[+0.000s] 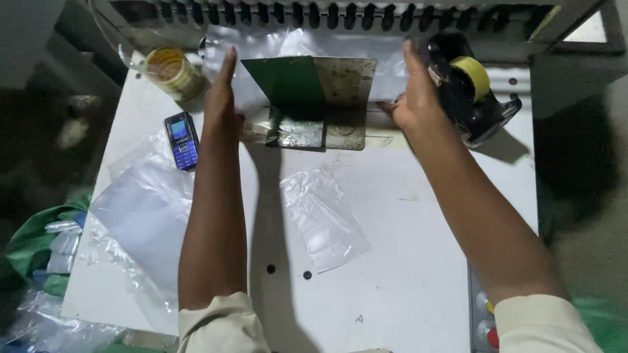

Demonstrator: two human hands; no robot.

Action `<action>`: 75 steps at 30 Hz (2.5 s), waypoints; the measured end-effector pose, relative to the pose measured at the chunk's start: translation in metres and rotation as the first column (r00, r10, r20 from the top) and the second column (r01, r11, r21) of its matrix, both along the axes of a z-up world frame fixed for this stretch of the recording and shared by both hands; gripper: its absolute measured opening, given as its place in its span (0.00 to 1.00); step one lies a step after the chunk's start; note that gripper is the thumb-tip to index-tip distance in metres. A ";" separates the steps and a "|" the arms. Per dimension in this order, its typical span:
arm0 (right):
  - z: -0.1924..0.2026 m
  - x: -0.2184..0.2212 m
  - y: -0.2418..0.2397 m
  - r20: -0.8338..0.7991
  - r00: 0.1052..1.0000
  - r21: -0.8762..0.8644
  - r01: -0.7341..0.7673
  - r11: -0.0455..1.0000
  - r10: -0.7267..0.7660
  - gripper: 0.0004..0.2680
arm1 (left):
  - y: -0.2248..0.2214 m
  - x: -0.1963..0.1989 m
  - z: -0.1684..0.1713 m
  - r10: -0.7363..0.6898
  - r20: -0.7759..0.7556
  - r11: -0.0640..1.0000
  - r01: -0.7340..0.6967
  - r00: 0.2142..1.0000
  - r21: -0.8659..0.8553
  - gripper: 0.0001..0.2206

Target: Folding small plastic bags and stacking them on a workbench in a factory setting

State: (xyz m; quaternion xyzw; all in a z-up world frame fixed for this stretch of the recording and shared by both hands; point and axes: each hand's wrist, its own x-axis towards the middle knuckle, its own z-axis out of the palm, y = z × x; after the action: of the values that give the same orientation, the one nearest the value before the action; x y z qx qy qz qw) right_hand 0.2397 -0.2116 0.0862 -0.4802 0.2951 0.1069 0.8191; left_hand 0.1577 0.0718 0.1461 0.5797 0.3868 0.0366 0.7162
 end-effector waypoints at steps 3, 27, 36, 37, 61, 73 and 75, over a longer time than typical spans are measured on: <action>-0.012 0.023 0.004 -0.125 0.991 -0.107 -0.056 0.993 0.043 0.38 | 0.015 0.035 -0.057 -0.010 0.021 0.995 0.008 1.000 0.102 0.44; 0.059 -0.234 -0.121 0.428 0.868 -0.452 -0.035 0.891 0.252 0.19 | -0.084 -0.204 -0.029 -0.598 -0.064 0.787 0.600 0.799 0.142 0.35; 0.023 -0.362 -0.128 0.588 0.261 -0.612 -0.476 0.632 0.766 0.10 | -0.133 -0.333 -0.101 -0.645 -0.039 0.066 0.106 0.764 0.992 0.46; 0.018 -0.369 -0.125 0.580 0.271 -0.610 -0.480 0.631 0.768 0.10 | -0.141 -0.354 -0.109 -0.648 -0.044 0.071 0.117 0.760 0.991 0.46; 0.024 -0.400 -0.104 -0.505 0.717 -0.643 -0.684 0.345 0.480 0.21 | -0.183 -0.385 -0.059 -0.439 0.272 0.658 0.101 0.856 0.746 0.11; 0.031 -0.360 -0.092 0.596 0.803 -0.471 0.319 0.822 0.030 0.15 | -0.227 -0.351 -0.072 -0.397 0.409 0.762 0.544 0.822 -0.352 0.32; 0.032 -0.360 -0.081 0.529 0.848 -0.411 0.238 0.880 0.018 0.16 | -0.235 -0.340 -0.068 -0.449 0.319 0.637 0.549 0.835 -0.541 0.15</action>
State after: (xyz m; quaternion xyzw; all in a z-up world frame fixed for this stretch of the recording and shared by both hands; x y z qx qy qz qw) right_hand -0.1206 -0.2929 0.1187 -0.6534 0.1084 -0.1482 0.7344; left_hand -0.1820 -0.1629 0.0777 0.3949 0.1445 -0.2454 0.8735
